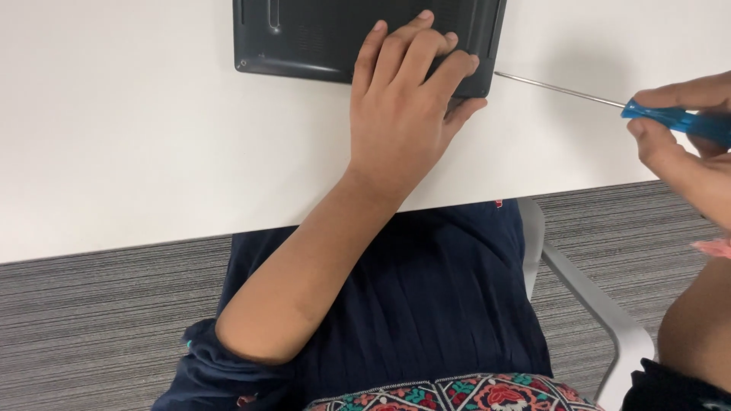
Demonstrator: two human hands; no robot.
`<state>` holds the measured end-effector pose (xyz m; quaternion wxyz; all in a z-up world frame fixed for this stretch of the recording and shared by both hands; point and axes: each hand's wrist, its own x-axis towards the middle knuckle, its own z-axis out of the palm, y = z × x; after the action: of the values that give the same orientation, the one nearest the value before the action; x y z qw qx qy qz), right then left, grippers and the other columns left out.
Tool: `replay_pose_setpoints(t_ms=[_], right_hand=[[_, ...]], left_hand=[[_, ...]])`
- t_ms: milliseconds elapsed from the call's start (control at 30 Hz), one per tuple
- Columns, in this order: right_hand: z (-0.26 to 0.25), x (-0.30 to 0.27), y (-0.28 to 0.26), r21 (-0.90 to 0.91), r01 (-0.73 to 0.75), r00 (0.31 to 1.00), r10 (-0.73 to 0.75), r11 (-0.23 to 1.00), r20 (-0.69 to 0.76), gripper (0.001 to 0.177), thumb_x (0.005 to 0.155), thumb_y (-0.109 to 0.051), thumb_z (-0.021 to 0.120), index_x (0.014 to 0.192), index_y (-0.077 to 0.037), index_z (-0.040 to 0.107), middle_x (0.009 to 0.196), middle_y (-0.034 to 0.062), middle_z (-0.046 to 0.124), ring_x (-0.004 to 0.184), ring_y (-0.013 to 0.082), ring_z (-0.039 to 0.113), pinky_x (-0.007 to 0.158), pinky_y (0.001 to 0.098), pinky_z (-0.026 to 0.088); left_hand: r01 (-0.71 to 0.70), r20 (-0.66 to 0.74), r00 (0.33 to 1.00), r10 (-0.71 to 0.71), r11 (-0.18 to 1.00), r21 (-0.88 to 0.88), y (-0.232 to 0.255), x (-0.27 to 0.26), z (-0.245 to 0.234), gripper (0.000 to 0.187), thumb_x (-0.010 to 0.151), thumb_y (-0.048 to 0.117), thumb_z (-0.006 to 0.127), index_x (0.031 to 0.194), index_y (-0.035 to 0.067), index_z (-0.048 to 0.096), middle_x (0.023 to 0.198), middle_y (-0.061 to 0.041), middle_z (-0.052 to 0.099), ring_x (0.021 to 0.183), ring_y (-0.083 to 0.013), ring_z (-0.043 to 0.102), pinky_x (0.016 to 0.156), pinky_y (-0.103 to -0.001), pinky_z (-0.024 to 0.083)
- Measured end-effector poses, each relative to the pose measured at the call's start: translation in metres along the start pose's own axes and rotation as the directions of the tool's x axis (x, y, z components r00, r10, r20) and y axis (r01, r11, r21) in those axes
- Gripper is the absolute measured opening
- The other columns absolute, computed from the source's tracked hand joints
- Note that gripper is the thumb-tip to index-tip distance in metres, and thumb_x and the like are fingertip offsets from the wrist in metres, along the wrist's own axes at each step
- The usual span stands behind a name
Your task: Using a screwdriver to open the back panel of a laptop.
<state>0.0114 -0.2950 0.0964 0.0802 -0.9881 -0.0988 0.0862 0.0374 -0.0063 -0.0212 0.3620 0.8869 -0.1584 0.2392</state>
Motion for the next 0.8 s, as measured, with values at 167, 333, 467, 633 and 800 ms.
replay_pose_setpoints(t_ms=[167, 333, 467, 633, 800], right_hand=[[0.003, 0.002, 0.008, 0.078, 0.084, 0.996, -0.084, 0.993, -0.008, 0.018, 0.104, -0.005, 0.069, 0.115, 0.009, 0.070, 0.090, 0.0217, 0.071, 0.082, 0.0243, 0.072, 0.086, 0.0355, 0.061], [0.024, 0.008, 0.055, 0.089, 0.085, 0.995, -0.089, 0.992, 0.046, 0.022, 0.100, -0.004, 0.070, 0.117, 0.010, 0.069, 0.090, 0.0231, 0.071, 0.079, 0.0255, 0.072, 0.084, 0.0370, 0.061], [0.006, 0.005, 0.020, 0.135, 0.119, 0.992, -0.124, 0.984, 0.026, 0.022, 0.102, -0.004, 0.069, 0.121, 0.008, 0.068, 0.093, 0.0223, 0.071, 0.085, 0.0242, 0.072, 0.091, 0.0381, 0.061], [0.003, 0.009, 0.009, 0.121, 0.157, 0.987, -0.158, 0.980, -0.004, 0.021, 0.103, -0.005, 0.069, 0.120, 0.007, 0.068, 0.097, 0.0227, 0.070, 0.091, 0.0255, 0.072, 0.094, 0.0389, 0.060], [0.050, 0.021, 0.116, 0.020, 0.116, 0.991, -0.118, 0.993, 0.066, 0.024, 0.098, -0.004, 0.072, 0.120, 0.007, 0.071, 0.095, 0.0231, 0.072, 0.084, 0.0288, 0.072, 0.088, 0.0416, 0.061]], left_hand=[[0.011, -0.011, 1.000, -0.011, 1.000, -0.005, 0.000, -0.001, 0.002, 0.044, 0.079, 0.034, 0.094, 0.113, 0.018, 0.072, 0.122, 0.001, 0.062, 0.134, -0.0230, 0.052, 0.124, -0.052, 0.032], [0.008, -0.018, 1.000, -0.008, 1.000, -0.002, -0.001, -0.001, 0.003, 0.044, 0.080, 0.034, 0.095, 0.113, 0.019, 0.072, 0.122, 0.001, 0.061, 0.133, -0.0229, 0.051, 0.124, -0.051, 0.032], [0.007, -0.017, 1.000, -0.007, 1.000, -0.012, -0.001, -0.002, 0.002, 0.044, 0.080, 0.035, 0.094, 0.114, 0.019, 0.071, 0.122, 0.001, 0.060, 0.132, -0.0222, 0.052, 0.125, -0.052, 0.033], [0.016, 0.002, 1.000, -0.016, 1.000, -0.016, -0.001, -0.002, 0.001, 0.044, 0.081, 0.036, 0.093, 0.115, 0.018, 0.070, 0.123, 0.001, 0.059, 0.133, -0.0218, 0.052, 0.125, -0.052, 0.033], [-0.002, -0.013, 1.000, 0.002, 1.000, 0.008, -0.002, -0.002, 0.004, 0.044, 0.082, 0.038, 0.092, 0.114, 0.018, 0.069, 0.124, 0.000, 0.059, 0.132, -0.0230, 0.051, 0.124, -0.052, 0.033]])
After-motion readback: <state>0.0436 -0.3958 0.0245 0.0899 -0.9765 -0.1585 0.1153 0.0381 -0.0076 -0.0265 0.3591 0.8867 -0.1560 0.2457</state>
